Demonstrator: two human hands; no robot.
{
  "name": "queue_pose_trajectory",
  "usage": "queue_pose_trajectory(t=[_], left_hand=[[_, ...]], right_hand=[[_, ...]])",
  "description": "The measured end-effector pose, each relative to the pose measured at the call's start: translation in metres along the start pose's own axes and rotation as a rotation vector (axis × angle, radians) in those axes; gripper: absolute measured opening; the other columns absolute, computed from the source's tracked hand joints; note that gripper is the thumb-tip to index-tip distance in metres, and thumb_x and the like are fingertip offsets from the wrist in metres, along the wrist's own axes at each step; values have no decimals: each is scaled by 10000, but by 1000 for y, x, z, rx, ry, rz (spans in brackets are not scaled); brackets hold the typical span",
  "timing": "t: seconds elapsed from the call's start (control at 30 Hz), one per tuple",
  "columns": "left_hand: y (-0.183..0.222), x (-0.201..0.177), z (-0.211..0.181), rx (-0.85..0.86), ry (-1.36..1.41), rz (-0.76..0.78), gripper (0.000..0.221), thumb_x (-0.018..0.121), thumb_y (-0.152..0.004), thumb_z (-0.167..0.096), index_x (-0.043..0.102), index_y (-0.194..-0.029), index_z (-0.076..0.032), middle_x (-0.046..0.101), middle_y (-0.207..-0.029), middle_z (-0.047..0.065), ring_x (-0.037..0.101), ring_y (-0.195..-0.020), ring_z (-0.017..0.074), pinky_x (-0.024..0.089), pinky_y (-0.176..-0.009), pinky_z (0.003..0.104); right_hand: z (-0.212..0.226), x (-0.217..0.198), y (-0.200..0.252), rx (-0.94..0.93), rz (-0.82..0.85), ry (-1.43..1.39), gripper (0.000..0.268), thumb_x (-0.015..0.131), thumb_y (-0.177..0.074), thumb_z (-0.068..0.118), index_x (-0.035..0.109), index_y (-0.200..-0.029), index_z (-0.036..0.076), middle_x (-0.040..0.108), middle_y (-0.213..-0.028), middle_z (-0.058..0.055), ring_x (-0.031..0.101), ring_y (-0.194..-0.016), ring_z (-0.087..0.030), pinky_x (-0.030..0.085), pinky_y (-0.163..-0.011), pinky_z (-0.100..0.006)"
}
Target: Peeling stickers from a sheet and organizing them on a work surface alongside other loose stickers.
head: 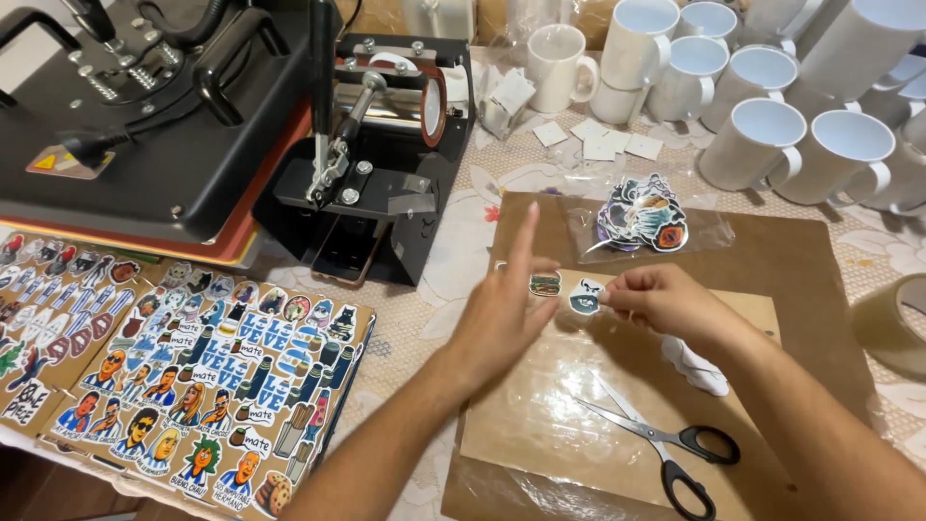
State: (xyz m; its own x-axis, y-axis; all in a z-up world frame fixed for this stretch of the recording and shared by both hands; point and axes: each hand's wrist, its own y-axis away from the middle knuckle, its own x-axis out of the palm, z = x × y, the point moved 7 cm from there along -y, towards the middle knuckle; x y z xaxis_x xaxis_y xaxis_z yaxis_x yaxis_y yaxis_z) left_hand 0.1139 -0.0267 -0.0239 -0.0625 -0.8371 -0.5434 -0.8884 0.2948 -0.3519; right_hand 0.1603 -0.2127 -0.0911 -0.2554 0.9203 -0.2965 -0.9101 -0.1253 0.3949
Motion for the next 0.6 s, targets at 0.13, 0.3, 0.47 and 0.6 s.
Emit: queue_pose_trajectory(t=[0.13, 0.3, 0.47, 0.6], left_hand=[[16, 34, 40, -60, -94, 187, 1050, 740, -870, -145, -4, -1594, 10, 591, -1305, 339, 550, -1242, 528, 421, -1060, 608], [17, 51, 66, -29, -163, 220, 1067, 748, -881, -182, -28, -1593, -11, 599, -1301, 310, 517, -1299, 473, 387, -1106, 566], [18, 58, 71, 23, -207, 227, 1032, 727, -900, -183, -14, -1601, -30, 603, -1306, 290, 523, -1307, 447, 391, -1107, 549], [17, 63, 77, 35, -208, 253, 971, 699, -916, -155, 19, -1595, -15, 606, -1318, 284, 525, -1317, 430, 384, -1118, 539]], right_hand=[[-29, 5, -51, 98, 84, 71, 165, 725, -854, 136, 726, -814, -24, 646, -639, -128, 553, -535, -126, 397, -474, -186], [-32, 11, -80, 167, 139, 237, 167, 779, -817, 168, 765, -855, 5, 760, -727, -151, 734, -602, -202, 521, -537, -251], [-31, 11, -89, 188, 149, 225, 175, 780, -797, 132, 770, -846, -36, 768, -741, -202, 763, -625, -257, 590, -584, -326], [-24, 11, -86, 208, 152, 174, 198, 775, -779, 92, 740, -862, -84, 750, -752, -247, 756, -645, -305, 601, -601, -374]])
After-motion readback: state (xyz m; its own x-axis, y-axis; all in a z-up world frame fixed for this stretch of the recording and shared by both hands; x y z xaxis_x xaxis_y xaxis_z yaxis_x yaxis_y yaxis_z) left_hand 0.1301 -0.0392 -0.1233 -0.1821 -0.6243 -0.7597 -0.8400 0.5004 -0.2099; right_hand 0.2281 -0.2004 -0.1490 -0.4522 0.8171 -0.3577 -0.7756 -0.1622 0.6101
